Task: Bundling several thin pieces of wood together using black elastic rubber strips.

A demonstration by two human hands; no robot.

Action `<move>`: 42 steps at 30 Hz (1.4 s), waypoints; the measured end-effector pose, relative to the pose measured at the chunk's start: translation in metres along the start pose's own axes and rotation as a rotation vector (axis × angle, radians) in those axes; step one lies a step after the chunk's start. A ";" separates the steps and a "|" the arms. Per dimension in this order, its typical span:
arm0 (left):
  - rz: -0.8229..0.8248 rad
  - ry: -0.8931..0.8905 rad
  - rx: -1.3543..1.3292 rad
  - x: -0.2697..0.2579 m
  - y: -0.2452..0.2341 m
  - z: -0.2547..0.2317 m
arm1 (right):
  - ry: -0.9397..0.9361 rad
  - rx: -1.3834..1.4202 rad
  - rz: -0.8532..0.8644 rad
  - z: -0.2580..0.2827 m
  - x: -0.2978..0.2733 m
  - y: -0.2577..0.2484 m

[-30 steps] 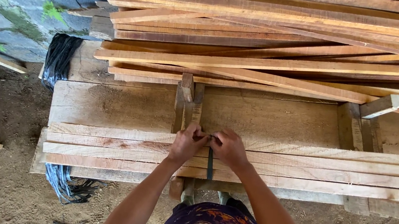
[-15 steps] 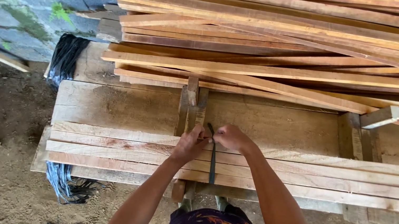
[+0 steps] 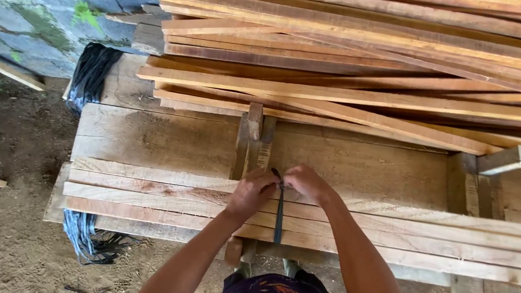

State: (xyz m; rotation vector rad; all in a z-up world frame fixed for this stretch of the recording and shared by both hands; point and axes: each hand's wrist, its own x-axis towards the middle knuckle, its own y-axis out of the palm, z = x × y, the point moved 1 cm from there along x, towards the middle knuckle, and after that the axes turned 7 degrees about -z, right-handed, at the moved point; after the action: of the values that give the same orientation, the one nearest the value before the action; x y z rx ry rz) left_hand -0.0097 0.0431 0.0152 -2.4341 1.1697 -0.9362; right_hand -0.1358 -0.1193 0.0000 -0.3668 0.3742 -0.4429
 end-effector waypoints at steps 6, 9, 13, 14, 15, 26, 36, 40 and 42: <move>0.055 0.113 -0.058 -0.003 0.000 0.004 | 0.000 0.039 -0.062 0.011 -0.003 -0.002; 0.013 0.172 -0.005 -0.003 0.008 0.008 | -0.045 -0.040 -0.018 0.002 0.005 -0.001; -0.034 0.192 0.034 -0.008 0.017 0.007 | 0.131 0.055 -0.064 0.003 0.006 0.001; -0.035 0.247 0.097 -0.007 0.014 0.002 | 0.158 0.081 -0.078 0.006 0.005 0.000; -0.036 0.302 0.160 -0.006 0.011 -0.004 | 0.186 0.107 -0.093 0.010 0.005 0.000; -0.034 0.306 0.290 -0.002 0.011 0.003 | 0.156 0.259 -0.189 0.009 -0.014 -0.001; 0.230 0.291 0.173 0.003 -0.010 -0.012 | -0.016 -0.141 -0.207 0.063 -0.043 -0.004; 0.242 0.296 0.016 0.000 -0.006 0.001 | 0.012 -0.190 -0.185 0.053 -0.035 0.000; 0.286 0.254 -0.031 0.005 -0.011 -0.004 | 0.062 -0.183 -0.194 0.059 -0.038 0.000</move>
State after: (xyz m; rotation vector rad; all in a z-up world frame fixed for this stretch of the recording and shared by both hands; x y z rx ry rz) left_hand -0.0039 0.0463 0.0254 -2.1365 1.5778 -1.1635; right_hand -0.1427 -0.0861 0.0612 -0.5713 0.4429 -0.6131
